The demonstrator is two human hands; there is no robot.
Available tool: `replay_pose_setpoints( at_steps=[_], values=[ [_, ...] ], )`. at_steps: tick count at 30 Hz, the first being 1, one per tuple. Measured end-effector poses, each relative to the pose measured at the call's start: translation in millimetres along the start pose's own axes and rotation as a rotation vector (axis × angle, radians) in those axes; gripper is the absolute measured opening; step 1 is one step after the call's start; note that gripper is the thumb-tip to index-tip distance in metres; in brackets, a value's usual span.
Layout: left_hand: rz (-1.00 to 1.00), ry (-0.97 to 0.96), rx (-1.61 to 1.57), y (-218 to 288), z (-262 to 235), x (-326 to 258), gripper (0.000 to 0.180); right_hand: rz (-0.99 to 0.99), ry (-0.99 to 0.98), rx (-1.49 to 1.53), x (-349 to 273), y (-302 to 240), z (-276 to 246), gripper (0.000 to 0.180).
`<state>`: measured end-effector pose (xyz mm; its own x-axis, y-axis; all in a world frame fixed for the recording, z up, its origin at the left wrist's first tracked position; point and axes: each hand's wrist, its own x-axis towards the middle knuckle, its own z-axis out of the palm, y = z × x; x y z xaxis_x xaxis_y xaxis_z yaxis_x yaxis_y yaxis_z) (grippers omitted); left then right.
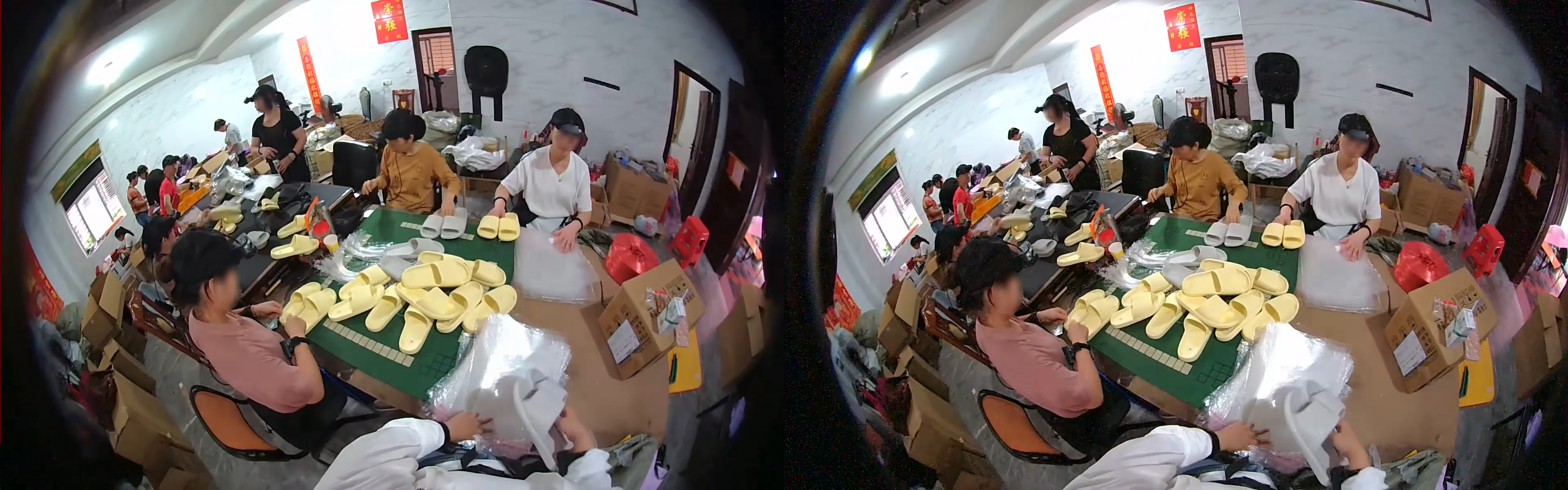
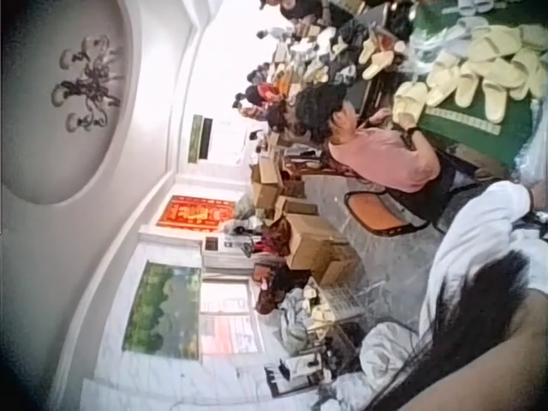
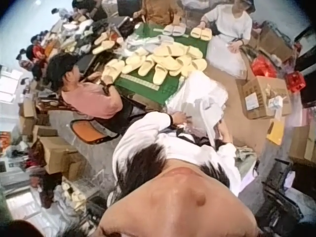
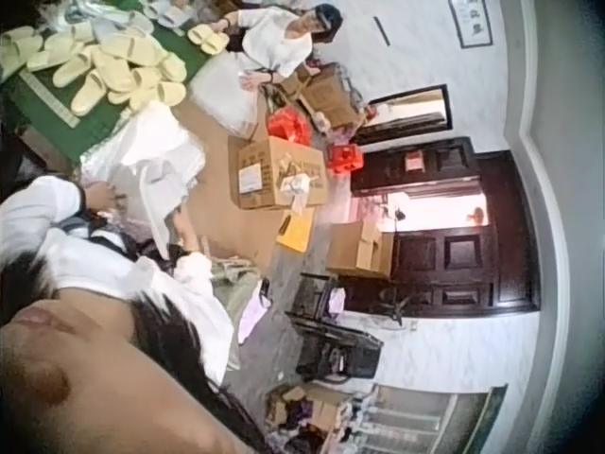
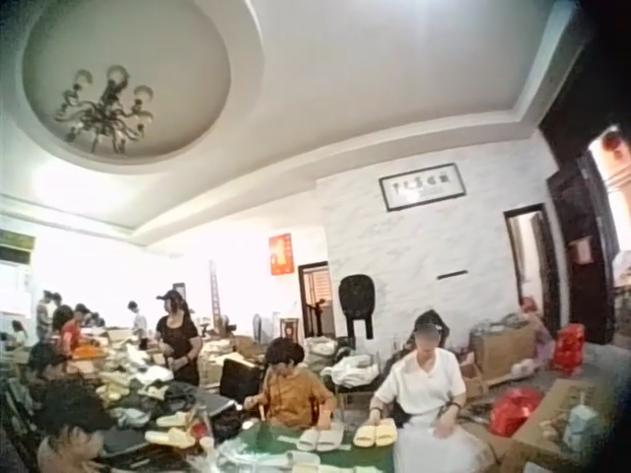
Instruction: Packaging finished pairs of slippers into plastic bags at a manufacturing table.
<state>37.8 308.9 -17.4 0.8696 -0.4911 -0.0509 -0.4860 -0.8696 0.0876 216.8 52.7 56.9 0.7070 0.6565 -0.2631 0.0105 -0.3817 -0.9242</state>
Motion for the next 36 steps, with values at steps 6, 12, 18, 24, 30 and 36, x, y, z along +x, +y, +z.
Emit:
replay_pose_setpoints(
  at_steps=[6,12,18,24,30,36],
  values=[
    [0.047,0.292,-0.015,-10.2,51.4,27.5,0.056,0.241,-0.084,-0.024,-68.5,-40.5,-14.0,0.032],
    [-0.207,0.088,-0.161,-2.6,-9.6,21.4,0.044,0.144,-0.18,0.143,-71.9,-8.7,-6.7,0.033],
    [-0.2,0.241,-0.665,-33.4,-15.0,19.5,0.03,0.013,-0.432,0.011,-49.7,-11.4,2.7,0.03],
    [-0.319,0.392,-0.35,-55.2,2.3,33.9,0.022,0.112,-0.52,-0.081,-42.5,-41.0,12.5,0.028],
    [-0.521,0.536,-0.225,-19.8,-39.9,36.3,0.025,0.121,-0.436,0.068,-45.3,-1.9,25.2,0.027],
    [-0.557,0.686,-0.326,-0.5,-56.1,43.8,0.031,-0.146,0.077,-0.662,-38.8,-0.6,28.2,0.026]
  ],
)
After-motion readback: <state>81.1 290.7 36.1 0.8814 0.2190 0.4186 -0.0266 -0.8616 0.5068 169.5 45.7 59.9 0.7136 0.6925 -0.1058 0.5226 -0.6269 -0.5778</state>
